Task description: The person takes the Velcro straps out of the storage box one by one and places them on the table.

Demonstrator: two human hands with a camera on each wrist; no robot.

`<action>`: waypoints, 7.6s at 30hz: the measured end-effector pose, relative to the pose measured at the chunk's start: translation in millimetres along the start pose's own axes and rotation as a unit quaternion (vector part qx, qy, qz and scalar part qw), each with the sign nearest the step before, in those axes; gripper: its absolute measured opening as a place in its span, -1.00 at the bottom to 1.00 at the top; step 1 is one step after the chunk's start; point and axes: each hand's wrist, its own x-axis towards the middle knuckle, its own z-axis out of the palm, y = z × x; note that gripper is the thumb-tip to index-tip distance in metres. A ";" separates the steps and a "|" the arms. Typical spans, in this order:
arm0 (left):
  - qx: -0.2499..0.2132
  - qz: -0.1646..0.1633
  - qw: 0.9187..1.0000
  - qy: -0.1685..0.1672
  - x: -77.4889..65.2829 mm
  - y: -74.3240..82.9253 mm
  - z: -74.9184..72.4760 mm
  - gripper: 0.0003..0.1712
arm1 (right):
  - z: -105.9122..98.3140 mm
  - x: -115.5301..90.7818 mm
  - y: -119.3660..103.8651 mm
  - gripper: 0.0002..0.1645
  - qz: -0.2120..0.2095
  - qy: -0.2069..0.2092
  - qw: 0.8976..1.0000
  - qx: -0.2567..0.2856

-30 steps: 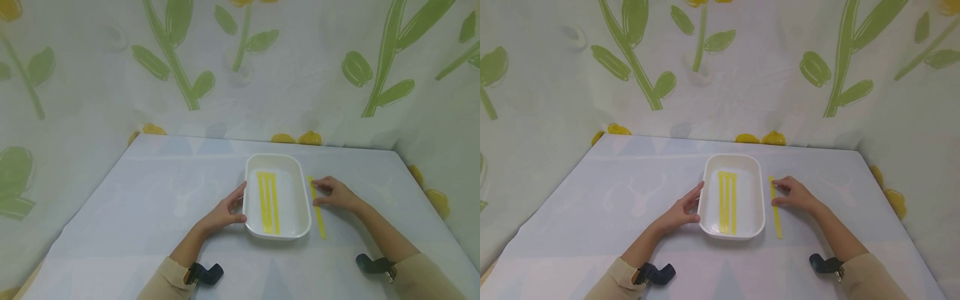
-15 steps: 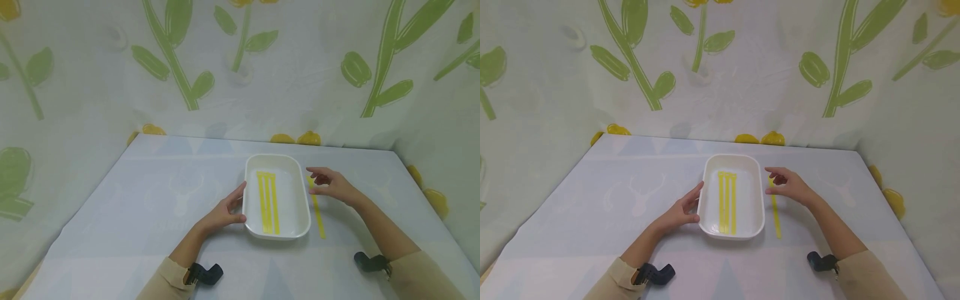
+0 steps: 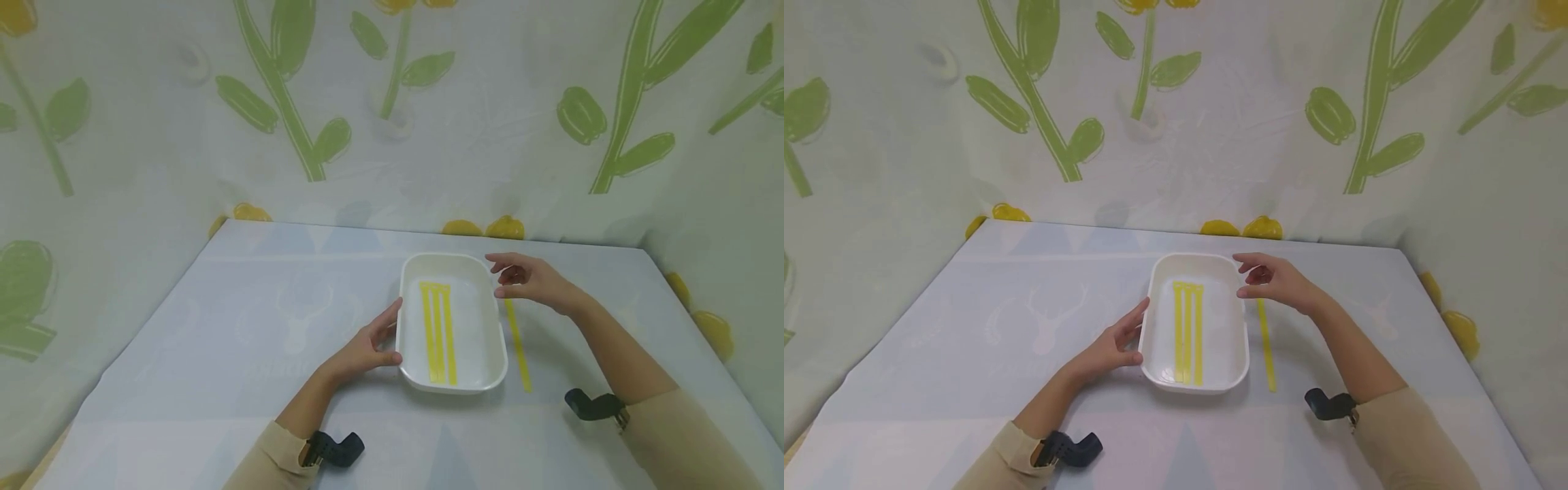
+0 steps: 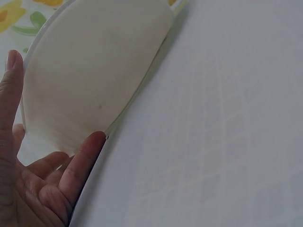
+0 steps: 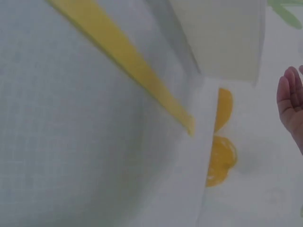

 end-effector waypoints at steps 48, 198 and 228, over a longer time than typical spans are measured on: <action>0.015 0.018 1.000 -0.013 -4.3 0.5 3.0 0.27 | 74.8 95.8 -21.2 -0.38 0.159 -0.114 0.979 -0.055; -0.004 0.017 1.000 0.008 1.8 1.6 4.7 0.32 | -28.6 9.3 -25.9 0.23 -0.011 0.020 0.990 0.141; -0.009 0.010 1.000 0.000 0.8 3.9 3.8 0.29 | -32.5 -48.9 32.8 0.19 0.038 -0.027 0.996 0.078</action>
